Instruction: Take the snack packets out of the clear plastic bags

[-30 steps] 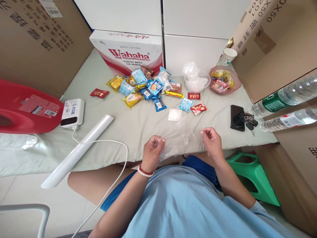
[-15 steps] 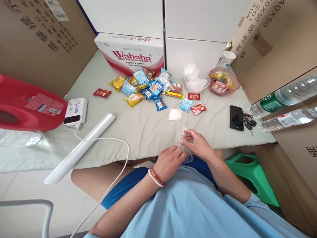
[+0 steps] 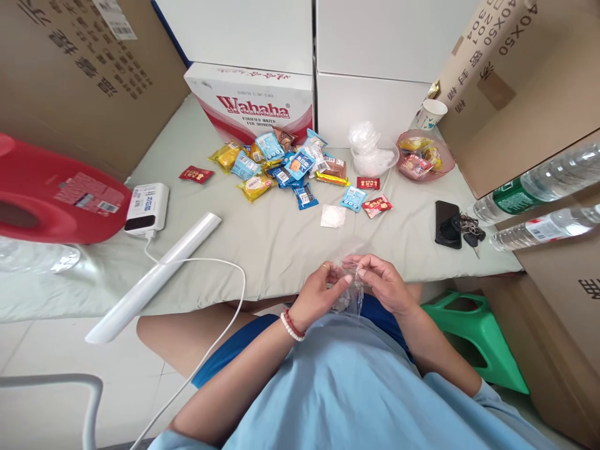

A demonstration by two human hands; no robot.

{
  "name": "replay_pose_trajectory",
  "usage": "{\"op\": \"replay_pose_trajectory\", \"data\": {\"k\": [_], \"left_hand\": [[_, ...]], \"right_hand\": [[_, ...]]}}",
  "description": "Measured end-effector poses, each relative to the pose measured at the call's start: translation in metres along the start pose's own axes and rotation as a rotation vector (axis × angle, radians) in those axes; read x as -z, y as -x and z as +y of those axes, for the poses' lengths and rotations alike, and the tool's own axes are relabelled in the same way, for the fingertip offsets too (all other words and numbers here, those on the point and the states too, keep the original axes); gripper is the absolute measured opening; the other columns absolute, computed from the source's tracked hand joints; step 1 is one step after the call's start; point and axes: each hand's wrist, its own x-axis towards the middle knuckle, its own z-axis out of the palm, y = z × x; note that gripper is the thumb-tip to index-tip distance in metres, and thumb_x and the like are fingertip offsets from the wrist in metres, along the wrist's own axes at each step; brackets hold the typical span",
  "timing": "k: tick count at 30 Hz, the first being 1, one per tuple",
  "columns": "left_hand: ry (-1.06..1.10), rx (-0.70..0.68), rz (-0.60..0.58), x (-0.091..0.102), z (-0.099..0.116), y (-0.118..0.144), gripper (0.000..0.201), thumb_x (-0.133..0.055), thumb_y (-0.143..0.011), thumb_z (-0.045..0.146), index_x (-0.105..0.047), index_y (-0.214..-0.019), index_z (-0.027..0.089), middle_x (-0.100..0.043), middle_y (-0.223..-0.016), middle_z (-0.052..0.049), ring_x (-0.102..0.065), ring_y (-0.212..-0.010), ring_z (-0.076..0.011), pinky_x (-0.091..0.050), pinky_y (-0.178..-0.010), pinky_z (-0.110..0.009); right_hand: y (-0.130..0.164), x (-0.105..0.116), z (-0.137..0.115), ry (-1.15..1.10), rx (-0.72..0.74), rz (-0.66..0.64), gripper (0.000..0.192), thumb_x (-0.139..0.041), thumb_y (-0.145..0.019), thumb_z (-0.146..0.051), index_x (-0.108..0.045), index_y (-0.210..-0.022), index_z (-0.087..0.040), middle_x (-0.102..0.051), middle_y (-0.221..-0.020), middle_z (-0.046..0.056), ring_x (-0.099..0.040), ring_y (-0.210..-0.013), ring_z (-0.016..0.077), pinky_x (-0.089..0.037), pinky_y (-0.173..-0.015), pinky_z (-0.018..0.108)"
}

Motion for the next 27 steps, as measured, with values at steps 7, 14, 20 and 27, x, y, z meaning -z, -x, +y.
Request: {"op": "replay_pose_trajectory", "data": {"k": [7,14,20,27], "left_hand": [[0.386,0.105,0.216,0.023,0.007,-0.009,0.037,-0.085,-0.069,0.047,-0.062,-0.077,0.019,-0.07,-0.084,-0.001,-0.063,-0.076,-0.0139,-0.049,-0.072,-0.027],[0.51,0.186,0.383,0.069,0.004,-0.001,0.037,-0.089,-0.06,0.037,-0.058,-0.072,0.019,-0.067,-0.077,0.001,-0.065,-0.075,-0.0141,-0.051,-0.068,-0.025],[0.149,0.163,0.483,0.083,-0.017,0.008,0.028,-0.08,-0.07,0.039,-0.061,-0.075,0.019,-0.064,-0.067,0.002,-0.056,-0.062,-0.0117,-0.045,-0.061,-0.024],[-0.037,0.109,0.492,0.07,-0.021,0.007,0.024,-0.075,-0.076,0.038,-0.058,-0.086,0.024,-0.06,-0.067,0.004,-0.051,-0.056,-0.0128,-0.036,-0.05,-0.023]], "right_hand": [[-0.01,0.009,-0.01,-0.113,-0.029,0.185,0.026,-0.081,-0.079,-0.044,-0.065,-0.076,-0.024,-0.074,-0.113,0.006,-0.068,-0.109,0.0243,-0.058,-0.092,0.039],[-0.016,0.031,0.011,-0.178,-0.169,0.328,0.035,-0.086,-0.07,-0.047,-0.062,-0.074,-0.022,-0.075,-0.1,0.006,-0.07,-0.093,0.0213,-0.059,-0.08,0.035],[-0.015,0.05,0.01,0.423,-0.088,0.198,0.03,-0.078,-0.08,-0.05,-0.07,-0.09,-0.023,-0.071,-0.097,0.005,-0.066,-0.089,0.0214,-0.058,-0.08,0.037],[-0.014,0.008,-0.016,0.931,0.336,-0.126,0.076,-0.088,-0.075,-0.04,-0.056,-0.143,-0.03,-0.051,-0.151,0.013,-0.042,-0.141,0.0367,-0.038,-0.117,0.059]]}}
